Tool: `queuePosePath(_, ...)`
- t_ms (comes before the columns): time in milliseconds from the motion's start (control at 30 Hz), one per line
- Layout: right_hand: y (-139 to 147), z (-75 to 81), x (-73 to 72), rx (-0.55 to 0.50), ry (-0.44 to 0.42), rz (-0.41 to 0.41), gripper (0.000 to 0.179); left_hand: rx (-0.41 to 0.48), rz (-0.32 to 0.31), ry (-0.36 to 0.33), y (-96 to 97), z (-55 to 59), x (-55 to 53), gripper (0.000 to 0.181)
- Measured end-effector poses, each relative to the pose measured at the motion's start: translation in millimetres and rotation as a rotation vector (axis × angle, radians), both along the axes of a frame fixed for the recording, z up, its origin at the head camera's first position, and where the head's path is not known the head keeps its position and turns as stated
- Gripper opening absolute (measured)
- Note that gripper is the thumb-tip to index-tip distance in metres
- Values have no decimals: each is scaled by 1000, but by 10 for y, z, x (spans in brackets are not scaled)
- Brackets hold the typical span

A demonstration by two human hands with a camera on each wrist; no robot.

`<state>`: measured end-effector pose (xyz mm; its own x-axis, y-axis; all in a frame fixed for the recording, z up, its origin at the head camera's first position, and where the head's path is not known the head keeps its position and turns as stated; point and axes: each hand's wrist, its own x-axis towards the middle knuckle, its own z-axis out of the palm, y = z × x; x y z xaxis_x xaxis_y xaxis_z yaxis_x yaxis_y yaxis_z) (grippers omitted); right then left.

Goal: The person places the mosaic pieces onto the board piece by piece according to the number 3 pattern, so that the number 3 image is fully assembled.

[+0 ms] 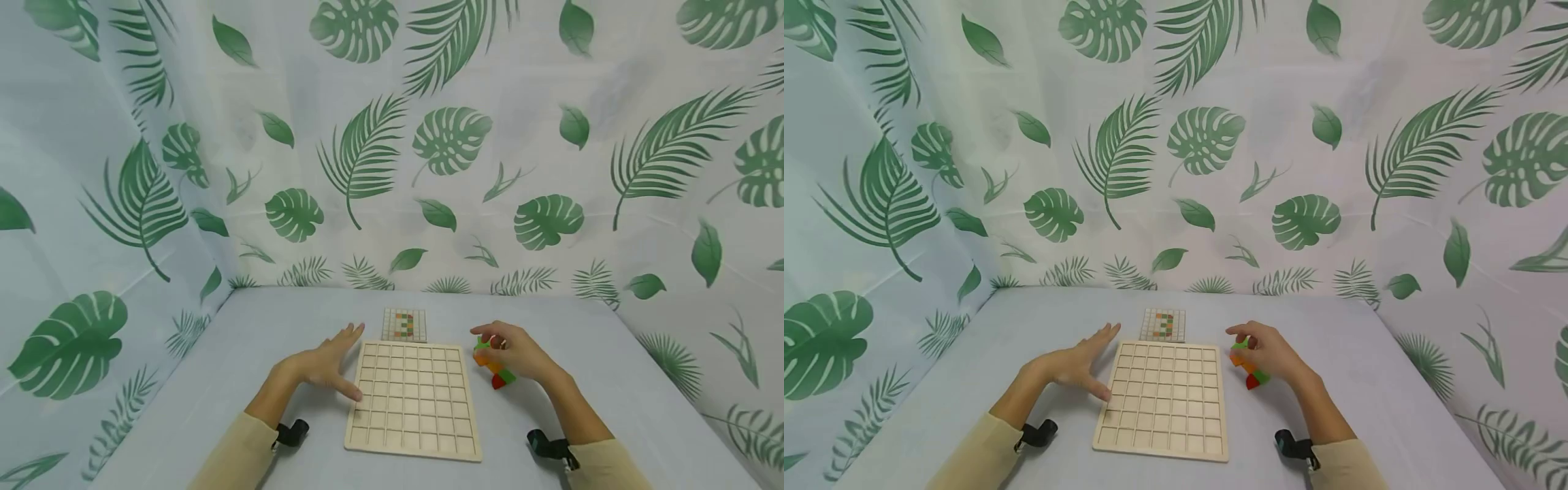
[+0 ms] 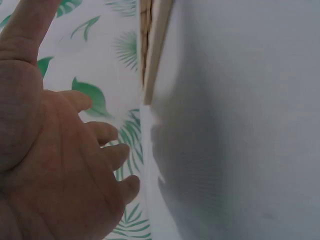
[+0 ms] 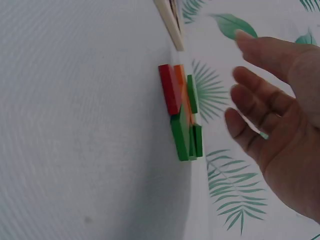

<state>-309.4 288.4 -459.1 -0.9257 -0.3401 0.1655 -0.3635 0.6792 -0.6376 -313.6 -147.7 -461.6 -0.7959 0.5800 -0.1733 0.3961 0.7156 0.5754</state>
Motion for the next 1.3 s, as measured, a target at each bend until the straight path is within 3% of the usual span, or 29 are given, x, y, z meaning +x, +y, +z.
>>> queuePosePath(133,14,-50,-47,74,-98,31,45,-74,-27,-21,-29,-70,96,145)
queuePosePath(267,63,-93,-100,96,-145,36,36,-113,-36,-31,-35,-83,156,145)
queuePosePath(467,106,-146,-149,102,-148,34,27,-251,-86,-6,16,-39,227,147)
queuePosePath(600,115,-158,-147,117,-122,43,23,-334,-83,10,55,-30,260,150)
queuePosePath(867,101,-165,-155,160,-62,50,14,-366,-65,25,103,-35,301,153)
queuePosePath(1000,70,-152,-156,157,-39,49,19,-373,-61,21,101,-48,284,153)
queuePosePath(1300,-6,-95,-120,32,-70,-4,10,-378,-53,19,93,-56,281,152)
